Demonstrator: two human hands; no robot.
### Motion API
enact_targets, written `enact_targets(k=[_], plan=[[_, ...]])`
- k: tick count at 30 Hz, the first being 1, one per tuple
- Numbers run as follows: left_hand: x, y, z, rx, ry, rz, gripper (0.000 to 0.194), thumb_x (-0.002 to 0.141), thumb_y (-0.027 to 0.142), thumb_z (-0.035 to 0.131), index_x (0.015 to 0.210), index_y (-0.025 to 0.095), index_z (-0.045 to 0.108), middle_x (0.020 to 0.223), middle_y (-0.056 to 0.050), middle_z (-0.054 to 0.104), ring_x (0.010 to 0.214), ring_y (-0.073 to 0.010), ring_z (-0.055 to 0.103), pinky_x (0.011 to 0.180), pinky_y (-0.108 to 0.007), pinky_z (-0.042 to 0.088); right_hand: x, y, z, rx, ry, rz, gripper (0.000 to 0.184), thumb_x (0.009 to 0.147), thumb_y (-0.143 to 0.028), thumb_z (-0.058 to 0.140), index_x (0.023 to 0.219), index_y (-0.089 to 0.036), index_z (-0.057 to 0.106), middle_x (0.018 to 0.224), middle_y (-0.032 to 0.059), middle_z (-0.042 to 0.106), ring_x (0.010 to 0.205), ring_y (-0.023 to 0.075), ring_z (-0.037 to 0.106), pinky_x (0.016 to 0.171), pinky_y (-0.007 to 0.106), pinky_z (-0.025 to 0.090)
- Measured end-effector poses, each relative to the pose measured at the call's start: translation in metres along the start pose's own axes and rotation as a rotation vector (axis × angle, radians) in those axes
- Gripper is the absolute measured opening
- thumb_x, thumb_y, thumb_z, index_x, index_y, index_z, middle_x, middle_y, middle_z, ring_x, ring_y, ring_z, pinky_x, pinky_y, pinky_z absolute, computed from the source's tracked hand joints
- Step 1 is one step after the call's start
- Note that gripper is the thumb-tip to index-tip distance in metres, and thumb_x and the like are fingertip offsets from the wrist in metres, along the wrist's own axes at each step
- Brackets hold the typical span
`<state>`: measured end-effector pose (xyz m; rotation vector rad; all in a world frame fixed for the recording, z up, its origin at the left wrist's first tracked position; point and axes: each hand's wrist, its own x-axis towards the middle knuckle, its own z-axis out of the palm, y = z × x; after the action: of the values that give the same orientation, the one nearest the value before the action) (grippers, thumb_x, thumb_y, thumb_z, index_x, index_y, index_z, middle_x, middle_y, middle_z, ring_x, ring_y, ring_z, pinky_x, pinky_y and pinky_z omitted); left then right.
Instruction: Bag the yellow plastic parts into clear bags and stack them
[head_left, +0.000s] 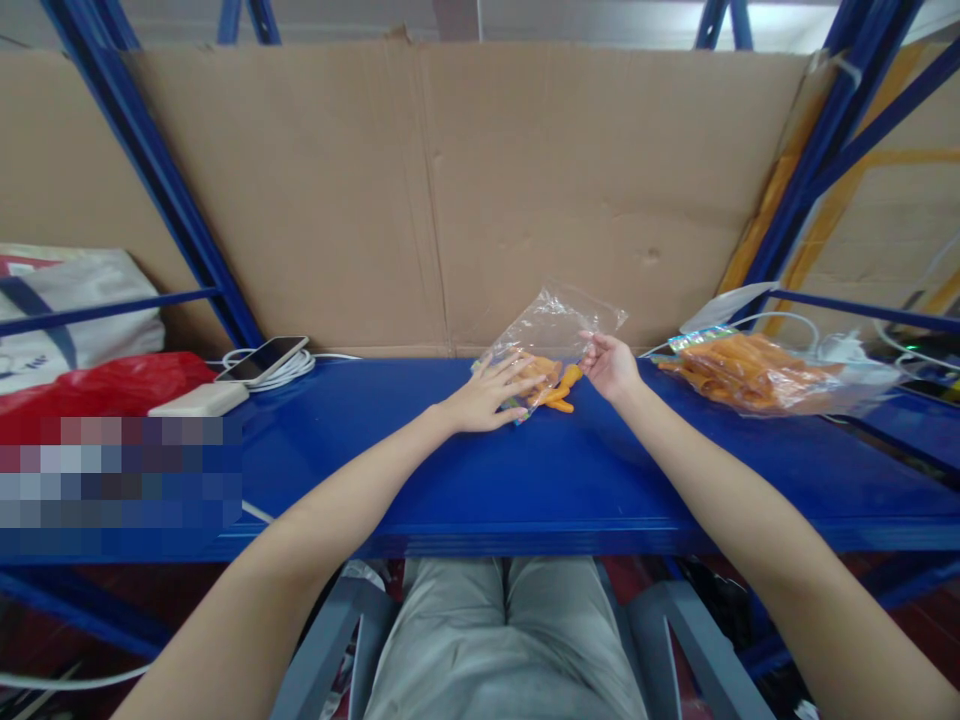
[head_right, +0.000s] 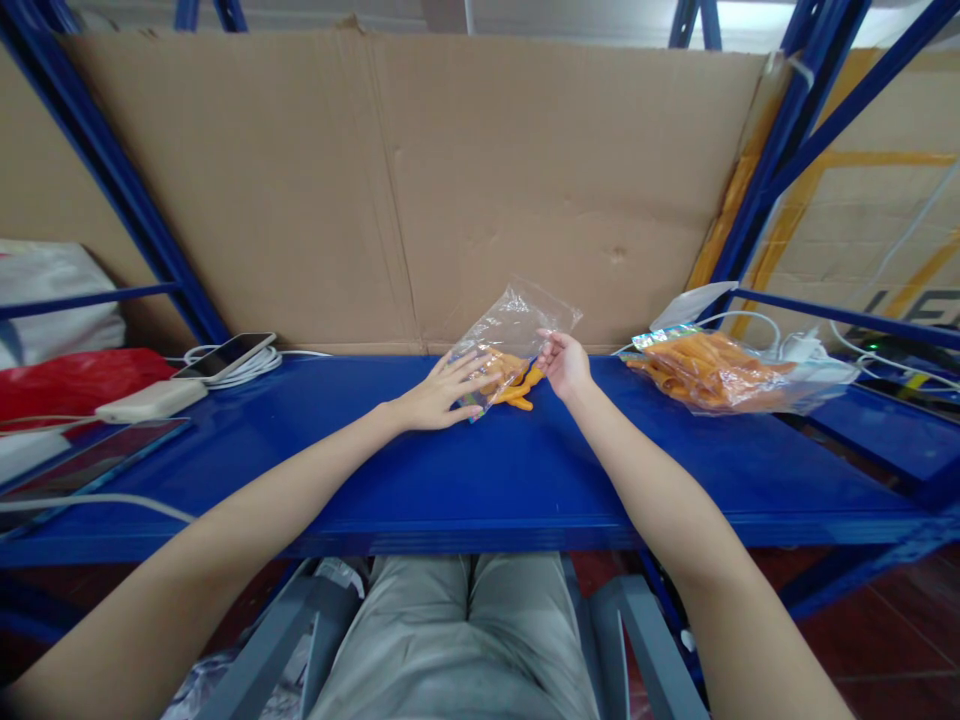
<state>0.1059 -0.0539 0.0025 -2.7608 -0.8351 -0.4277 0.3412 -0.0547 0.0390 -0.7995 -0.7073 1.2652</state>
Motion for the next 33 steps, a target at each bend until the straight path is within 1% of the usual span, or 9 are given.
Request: enact_targets(k=[3,5,8,10,15,18,22,29,33], plan=[[0.003,0.014,-0.002,-0.025,0.028,0.097,0.073,0.088,0.059,0.053,0.152,0.033,0.028,0.162,-0.007,0.018,0.149,-0.0316,0.012,0.118,-0.055,0.007,0.006,-0.005,-0.006,0.03,-0.005,-0.033,0.024,0.087,-0.014,0.038,0.076,-0.018,0.059,0.044,-0.0061,0.037,0.039,0.0077,0.036,0.044,0.017,0.038],[0.005,0.019,-0.002,-0.019,0.048,0.143,0.073,0.087,0.05,0.058,0.152,0.033,0.029,0.162,-0.007,0.02,0.149,-0.0309,0.014,0.119,-0.055,0.005,0.011,-0.008,-0.01,0.003,-0.013,-0.059,0.023,0.087,-0.015,0.039,0.075,-0.019,0.058,0.044,-0.0062,0.035,0.038,0.0082,0.035,0.043,0.017,0.039],[0.007,0.017,-0.003,0.014,0.072,0.16,0.064,0.09,0.021,0.051,0.149,0.037,0.033,0.16,-0.003,0.027,0.148,-0.0256,0.019,0.119,-0.054,0.005,0.017,-0.008,-0.016,-0.074,-0.044,-0.08,0.021,0.086,-0.018,0.042,0.071,-0.02,0.056,0.042,-0.0069,0.03,0.037,0.0089,0.032,0.042,0.018,0.038],[0.008,0.013,-0.004,0.038,0.062,0.147,0.068,0.087,0.007,0.044,0.148,0.037,0.036,0.158,-0.001,0.031,0.148,-0.0218,0.022,0.12,-0.052,0.005,0.019,-0.006,-0.018,-0.119,-0.078,-0.076,0.021,0.086,-0.02,0.043,0.07,-0.02,0.056,0.041,-0.0069,0.03,0.036,0.0092,0.031,0.041,0.019,0.037],[0.008,0.003,-0.006,0.073,0.01,0.06,0.071,0.083,0.0,0.039,0.145,0.035,0.041,0.155,0.0,0.037,0.146,-0.0171,0.027,0.119,-0.049,0.01,0.016,-0.004,-0.02,-0.179,-0.09,-0.068,0.033,0.093,-0.03,0.035,0.074,-0.02,0.059,0.043,-0.0048,0.039,0.036,0.01,0.033,0.041,0.021,0.037],[0.006,-0.001,-0.008,0.106,-0.032,-0.095,0.066,0.084,0.002,0.04,0.143,0.032,0.046,0.153,-0.004,0.041,0.144,-0.02,0.032,0.118,-0.051,0.015,0.014,-0.005,-0.021,-0.17,0.0,-0.014,0.038,0.097,-0.032,0.028,0.078,-0.019,0.058,0.05,-0.0015,0.055,0.036,0.0098,0.038,0.043,0.022,0.039],[-0.002,-0.012,-0.012,0.163,-0.129,-0.392,0.061,0.086,0.006,0.041,0.139,0.032,0.051,0.15,-0.007,0.045,0.14,-0.0255,0.039,0.114,-0.055,0.023,0.013,-0.004,-0.021,-0.219,0.027,0.033,0.026,0.096,-0.026,0.034,0.085,-0.019,0.056,0.063,0.0006,0.067,0.038,0.0095,0.044,0.045,0.023,0.044],[-0.028,-0.052,-0.024,0.094,-0.276,-0.843,0.052,0.084,0.011,0.044,0.129,0.03,0.062,0.138,-0.011,0.058,0.125,-0.0348,0.055,0.106,-0.057,0.037,0.011,0.014,-0.017,-0.551,-0.109,0.043,0.008,0.085,-0.013,0.056,0.083,-0.015,0.063,0.059,0.0024,0.069,0.039,0.0103,0.056,0.04,0.021,0.047],[-0.049,-0.086,-0.026,0.07,-0.274,-1.034,0.041,0.081,0.017,0.052,0.117,0.022,0.071,0.128,-0.019,0.063,0.123,-0.0431,0.053,0.104,-0.072,0.026,0.014,0.027,-0.016,-0.703,-0.198,-0.086,0.008,0.076,-0.01,0.069,0.072,-0.016,0.066,0.055,0.0002,0.068,0.038,0.0079,0.054,0.035,0.016,0.044]])
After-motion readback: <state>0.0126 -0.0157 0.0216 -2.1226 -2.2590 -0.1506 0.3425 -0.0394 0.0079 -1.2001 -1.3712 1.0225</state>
